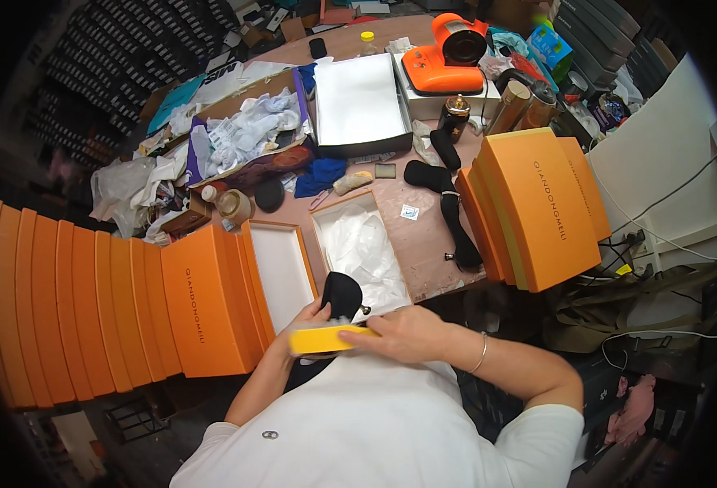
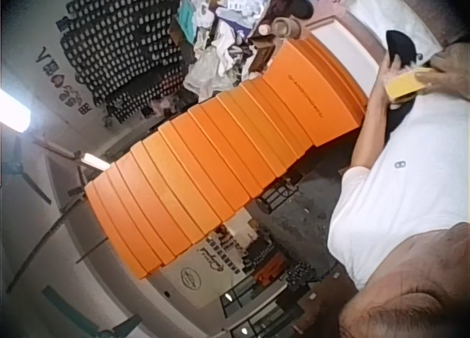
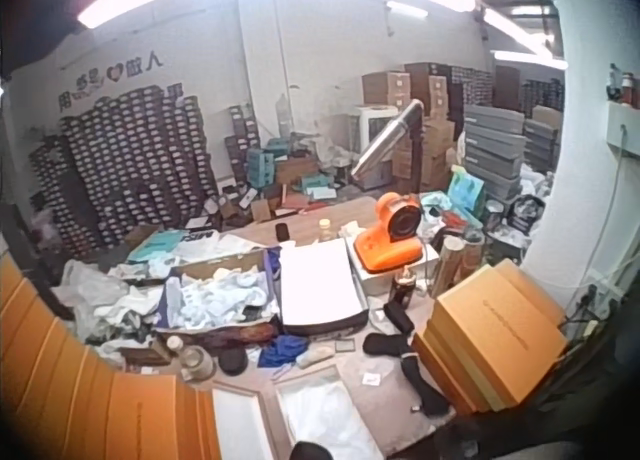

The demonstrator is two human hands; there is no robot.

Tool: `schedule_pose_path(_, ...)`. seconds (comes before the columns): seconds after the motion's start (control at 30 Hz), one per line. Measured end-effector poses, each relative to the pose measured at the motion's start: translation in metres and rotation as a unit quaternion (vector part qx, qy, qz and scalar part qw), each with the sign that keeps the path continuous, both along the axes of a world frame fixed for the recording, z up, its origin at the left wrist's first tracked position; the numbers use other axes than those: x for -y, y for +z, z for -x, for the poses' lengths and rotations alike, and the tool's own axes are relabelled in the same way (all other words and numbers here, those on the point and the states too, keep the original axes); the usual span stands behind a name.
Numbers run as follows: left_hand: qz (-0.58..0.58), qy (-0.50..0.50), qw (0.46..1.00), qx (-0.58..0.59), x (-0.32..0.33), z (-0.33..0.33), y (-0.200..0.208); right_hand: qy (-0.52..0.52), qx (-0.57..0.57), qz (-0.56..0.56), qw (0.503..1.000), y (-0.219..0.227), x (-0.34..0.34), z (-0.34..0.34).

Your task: The recorder is wrapping shoes in protective paper and placing them into branded boxes at a workshop station.

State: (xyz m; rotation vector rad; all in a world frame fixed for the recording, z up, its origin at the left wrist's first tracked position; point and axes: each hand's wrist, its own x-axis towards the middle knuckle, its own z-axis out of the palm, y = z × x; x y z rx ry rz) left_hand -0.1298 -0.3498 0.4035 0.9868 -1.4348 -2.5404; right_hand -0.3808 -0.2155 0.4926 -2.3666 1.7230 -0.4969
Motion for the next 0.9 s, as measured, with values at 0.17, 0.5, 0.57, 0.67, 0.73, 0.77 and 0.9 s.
schedule_pose_path(0.17,0.107,-0.01,0.993,0.05,-0.013,0.013,0.032,-0.077,-0.058,0.038,0.995,0.024,0.009,0.021)
schedule_pose_path(0.5,0.12,0.032,0.988,0.09,-0.001,0.017,0.049,-0.353,0.034,-0.064,0.933,-0.096,0.025,0.091)
schedule_pose_path(0.57,0.106,0.037,0.989,0.092,0.006,0.017,0.045,-0.371,0.017,-0.042,0.928,-0.115,0.035,0.08)
schedule_pose_path(0.67,0.101,0.032,0.988,0.114,0.007,0.02,0.041,-0.193,0.311,-0.037,0.93,-0.103,0.066,0.037)
schedule_pose_path(0.73,0.101,0.03,0.991,0.082,-0.004,0.022,0.042,-0.103,0.547,-0.278,0.783,-0.067,0.076,-0.003)
schedule_pose_path(0.77,0.103,0.014,0.992,0.07,-0.006,0.024,0.044,-0.063,0.581,-0.342,0.736,-0.066,0.079,-0.018)
schedule_pose_path(0.9,0.362,0.133,0.904,0.184,-0.021,0.019,0.078,-0.098,0.629,-0.404,0.656,-0.059,0.074,-0.026)
